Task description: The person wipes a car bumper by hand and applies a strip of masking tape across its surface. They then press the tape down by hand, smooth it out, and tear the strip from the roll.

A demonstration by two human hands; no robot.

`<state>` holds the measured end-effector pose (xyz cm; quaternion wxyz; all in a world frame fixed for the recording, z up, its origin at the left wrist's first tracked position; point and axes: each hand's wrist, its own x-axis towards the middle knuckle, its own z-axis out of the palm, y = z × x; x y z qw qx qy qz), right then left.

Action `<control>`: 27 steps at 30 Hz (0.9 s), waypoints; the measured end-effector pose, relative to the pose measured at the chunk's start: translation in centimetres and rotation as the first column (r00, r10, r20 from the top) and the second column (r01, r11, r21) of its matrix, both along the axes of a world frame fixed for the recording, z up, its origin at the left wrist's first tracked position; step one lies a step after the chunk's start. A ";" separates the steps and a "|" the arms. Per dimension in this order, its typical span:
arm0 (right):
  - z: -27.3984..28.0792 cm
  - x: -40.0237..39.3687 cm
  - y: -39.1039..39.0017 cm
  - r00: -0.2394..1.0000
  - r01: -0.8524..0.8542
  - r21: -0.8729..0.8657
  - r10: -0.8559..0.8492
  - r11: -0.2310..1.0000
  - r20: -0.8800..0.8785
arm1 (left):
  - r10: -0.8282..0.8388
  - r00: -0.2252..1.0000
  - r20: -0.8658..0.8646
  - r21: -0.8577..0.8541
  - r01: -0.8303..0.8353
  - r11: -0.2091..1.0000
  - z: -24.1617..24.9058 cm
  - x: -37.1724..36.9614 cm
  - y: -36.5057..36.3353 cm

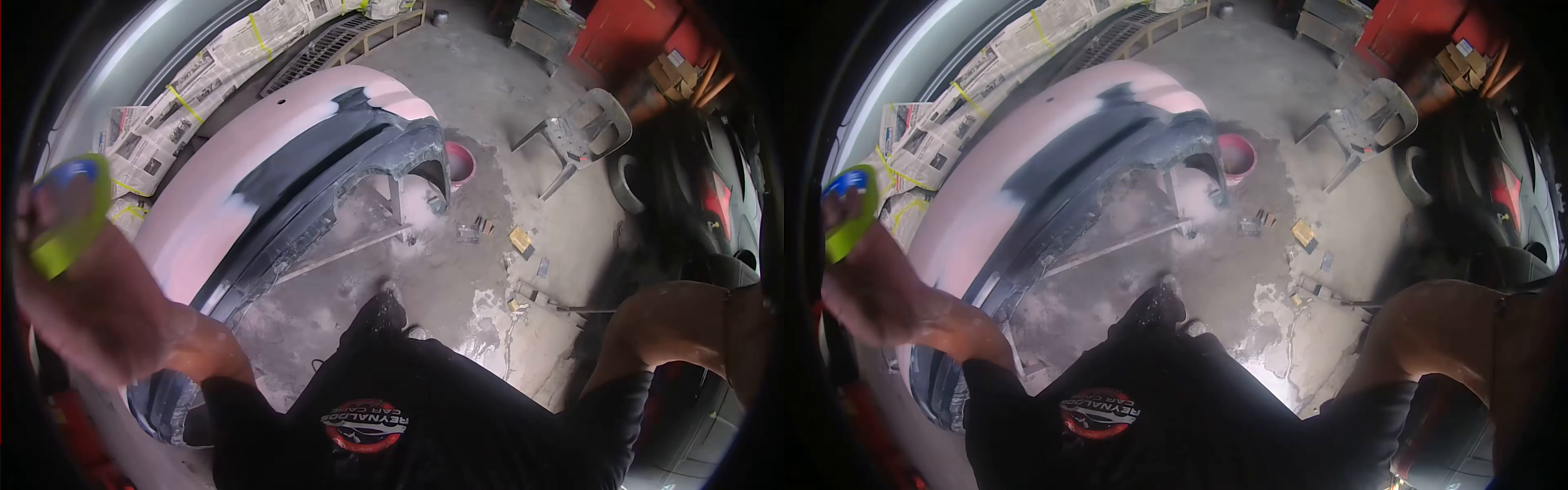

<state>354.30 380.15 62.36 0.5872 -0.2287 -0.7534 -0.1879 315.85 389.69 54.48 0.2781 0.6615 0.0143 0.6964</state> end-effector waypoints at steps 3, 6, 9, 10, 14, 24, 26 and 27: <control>2.1 1.0 5.8 0.987 -0.144 -0.030 0.145 0.989 0.064 | -0.065 0.994 -0.087 0.291 0.088 0.953 7.2 2.8 2.7; 3.4 1.9 10.3 0.971 -0.217 -0.060 0.222 0.974 0.093 | -0.068 0.994 -0.084 0.412 0.096 0.906 9.6 5.4 5.9; 3.5 3.1 14.7 0.963 -0.254 -0.098 0.262 0.962 0.071 | -0.077 0.992 -0.097 0.438 0.112 0.892 10.4 7.7 10.7; 3.3 3.5 15.7 0.962 -0.264 -0.104 0.270 0.959 0.047 | -0.077 0.991 -0.105 0.446 0.116 0.888 10.4 8.5 12.1; 3.5 5.7 21.4 0.948 -0.312 -0.151 0.317 0.938 0.012 | -0.086 0.991 -0.104 0.425 0.123 0.897 10.4 11.7 18.0; 0.4 7.8 37.0 0.749 -0.662 -0.260 0.639 0.703 -0.176 | 0.312 0.944 -0.112 0.216 -0.283 0.934 7.5 15.6 24.5; -0.8 8.4 40.8 0.707 -0.705 -0.315 0.665 0.636 -0.240 | 0.430 0.894 -0.128 0.073 -0.424 0.903 4.7 17.2 25.9; -2.4 8.5 42.7 0.688 -0.722 -0.357 0.671 0.592 -0.279 | 0.490 0.860 -0.139 -0.011 -0.496 0.868 2.9 18.3 26.4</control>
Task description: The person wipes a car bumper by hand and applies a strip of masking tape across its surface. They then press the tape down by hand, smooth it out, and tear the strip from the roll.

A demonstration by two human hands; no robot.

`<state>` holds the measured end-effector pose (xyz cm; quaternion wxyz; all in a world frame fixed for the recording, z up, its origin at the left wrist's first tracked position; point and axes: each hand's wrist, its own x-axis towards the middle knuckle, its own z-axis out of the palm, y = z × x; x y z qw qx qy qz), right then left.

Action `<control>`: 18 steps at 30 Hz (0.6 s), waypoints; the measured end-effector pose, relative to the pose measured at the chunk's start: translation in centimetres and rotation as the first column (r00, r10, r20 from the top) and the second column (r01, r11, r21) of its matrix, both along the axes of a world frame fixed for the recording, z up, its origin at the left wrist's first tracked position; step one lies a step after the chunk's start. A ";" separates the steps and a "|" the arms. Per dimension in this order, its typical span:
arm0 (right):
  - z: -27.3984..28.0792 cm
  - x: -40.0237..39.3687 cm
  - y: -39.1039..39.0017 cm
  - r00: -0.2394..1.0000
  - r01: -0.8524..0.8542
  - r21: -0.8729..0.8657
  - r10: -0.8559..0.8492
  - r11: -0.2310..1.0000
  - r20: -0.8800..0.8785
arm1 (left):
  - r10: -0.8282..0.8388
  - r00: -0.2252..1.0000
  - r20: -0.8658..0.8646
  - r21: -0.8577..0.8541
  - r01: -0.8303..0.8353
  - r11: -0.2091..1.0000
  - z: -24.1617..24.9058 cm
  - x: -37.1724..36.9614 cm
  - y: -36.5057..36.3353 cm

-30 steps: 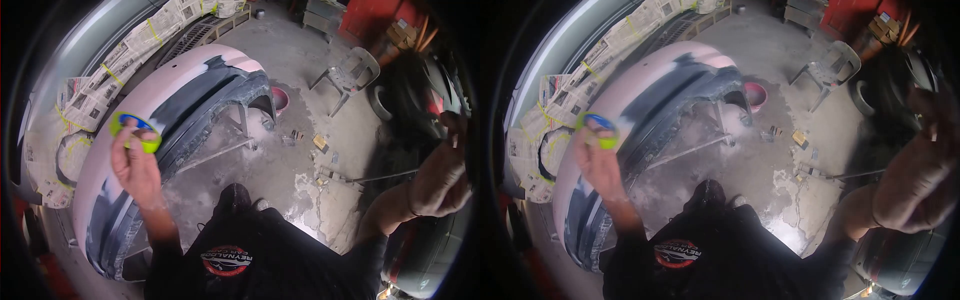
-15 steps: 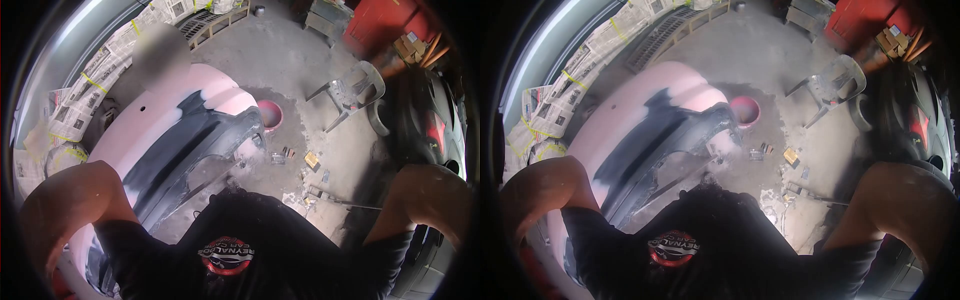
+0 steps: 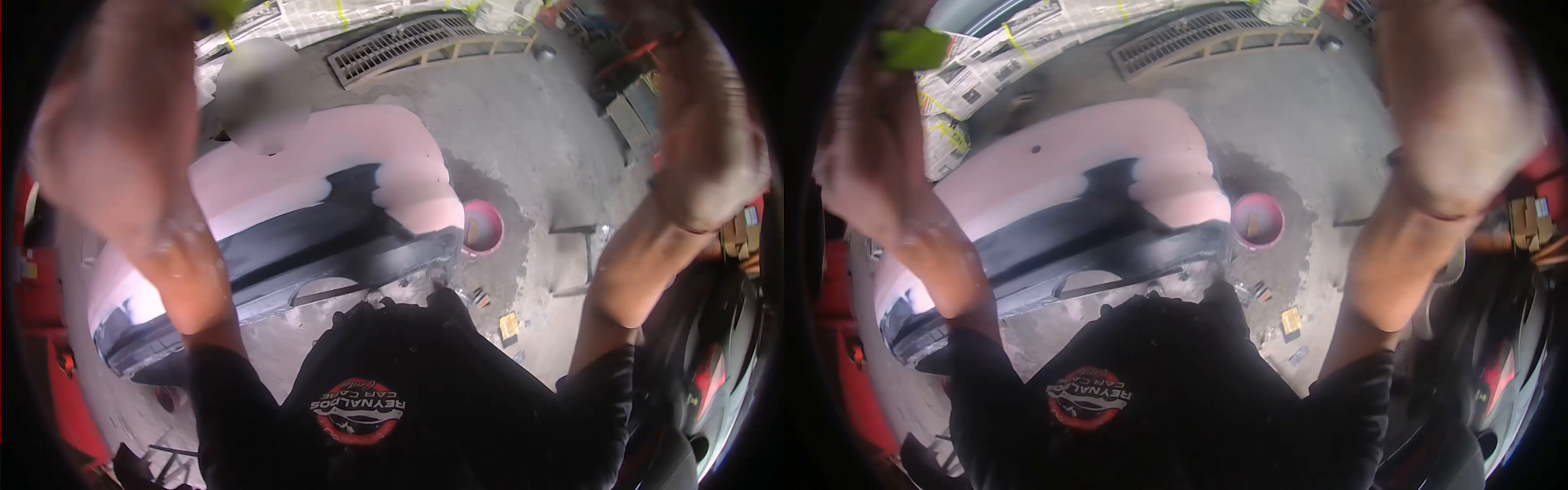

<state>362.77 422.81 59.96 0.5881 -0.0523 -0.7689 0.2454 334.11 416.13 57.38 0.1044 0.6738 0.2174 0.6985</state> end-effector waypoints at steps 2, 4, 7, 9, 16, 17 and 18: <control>-4.6 0.3 2.9 0.997 -0.067 -0.128 0.072 0.990 0.041 | 0.133 0.988 0.072 -0.174 -0.119 0.977 -4.6 2.7 0.8; -9.0 1.8 4.8 0.985 -0.083 -0.157 0.105 0.984 0.136 | 0.172 0.963 0.209 -0.246 -0.119 0.962 -9.5 4.9 0.8; -11.8 3.9 6.0 0.971 -0.201 -0.122 0.214 0.972 0.104 | 0.093 0.969 0.231 -0.200 -0.046 0.979 -13.3 7.6 -0.7; -12.0 5.6 6.6 0.952 -0.284 -0.091 0.292 0.954 0.093 | 0.034 0.978 0.206 -0.155 -0.001 0.988 -13.4 9.3 -1.1; -10.8 11.2 6.7 0.821 -0.571 0.017 0.570 0.821 0.025 | -0.228 0.973 0.035 -0.095 0.230 0.969 -8.6 16.7 -1.7; -10.1 12.0 6.3 0.829 -0.558 0.020 0.557 0.829 0.040 | -0.192 0.980 0.051 -0.108 0.197 0.974 -7.8 17.3 -2.1; -9.5 12.6 5.9 0.825 -0.565 0.041 0.565 0.824 0.030 | -0.200 0.974 0.106 -0.067 0.208 0.976 -7.5 18.0 -2.6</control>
